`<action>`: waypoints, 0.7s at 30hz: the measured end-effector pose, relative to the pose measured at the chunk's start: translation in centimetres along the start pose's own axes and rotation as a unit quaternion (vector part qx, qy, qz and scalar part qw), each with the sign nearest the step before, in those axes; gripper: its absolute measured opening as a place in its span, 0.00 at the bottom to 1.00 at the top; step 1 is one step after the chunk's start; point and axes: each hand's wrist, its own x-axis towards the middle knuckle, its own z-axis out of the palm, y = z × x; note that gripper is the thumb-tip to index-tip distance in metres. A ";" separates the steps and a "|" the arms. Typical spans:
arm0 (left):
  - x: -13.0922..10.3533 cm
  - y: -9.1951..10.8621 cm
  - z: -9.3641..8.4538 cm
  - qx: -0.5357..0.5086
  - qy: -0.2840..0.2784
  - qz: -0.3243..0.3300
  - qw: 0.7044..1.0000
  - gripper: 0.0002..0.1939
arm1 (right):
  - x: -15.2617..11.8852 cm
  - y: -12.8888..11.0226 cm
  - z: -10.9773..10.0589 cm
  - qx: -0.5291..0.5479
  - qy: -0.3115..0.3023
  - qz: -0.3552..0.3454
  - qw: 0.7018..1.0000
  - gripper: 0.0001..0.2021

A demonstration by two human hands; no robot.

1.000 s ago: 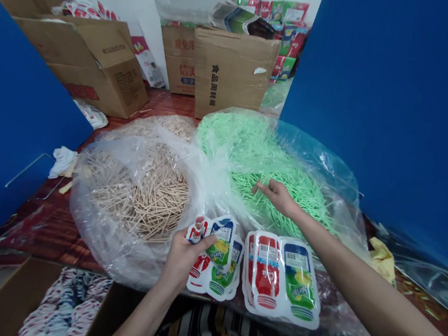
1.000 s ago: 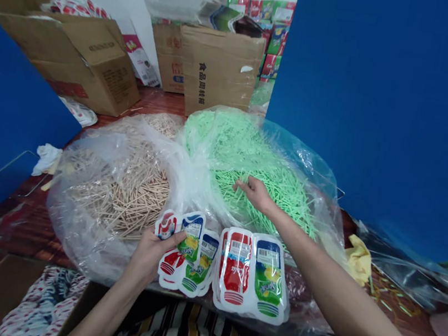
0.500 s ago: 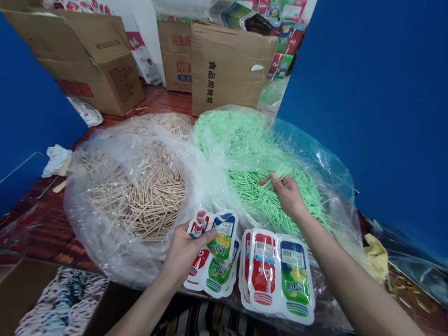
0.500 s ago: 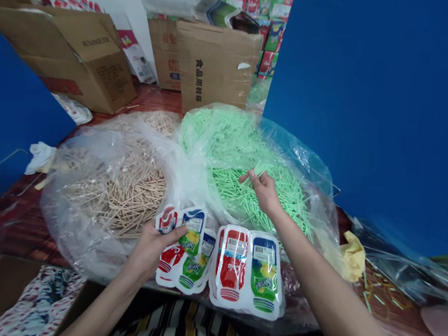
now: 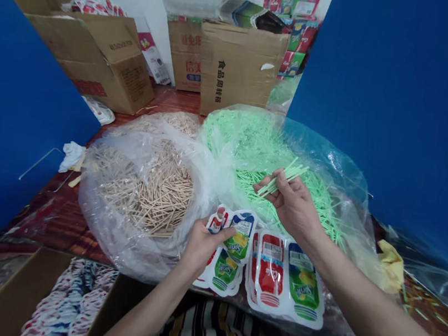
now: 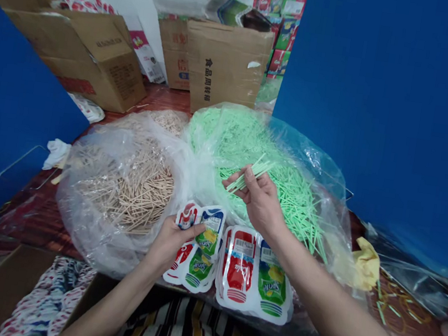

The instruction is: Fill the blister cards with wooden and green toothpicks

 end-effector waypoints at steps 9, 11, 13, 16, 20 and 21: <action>0.0 0.4 0.4 -0.022 -0.004 0.003 1.000 0.18 | -2.0 0.9 1.6 -0.140 -0.118 -0.024 0.983 0.11; 0.1 0.4 0.4 -0.019 -0.007 0.009 1.000 0.18 | -2.0 1.2 1.7 -0.164 -0.116 -0.017 0.979 0.12; 0.1 0.4 0.3 -0.019 -0.010 0.013 1.000 0.18 | -2.0 1.4 1.8 -0.177 -0.114 0.003 0.978 0.13; 0.2 0.3 0.2 -0.006 -0.005 0.017 1.000 0.17 | -1.8 1.7 1.9 -0.156 -0.127 0.050 0.978 0.14; 0.5 0.1 -0.1 0.046 0.006 0.046 0.998 0.13 | -1.6 2.1 1.9 -0.075 -0.142 0.128 0.979 0.15; 0.6 0.1 -0.2 0.060 0.005 0.054 0.997 0.13 | -1.5 2.1 1.9 -0.057 -0.143 0.146 0.977 0.15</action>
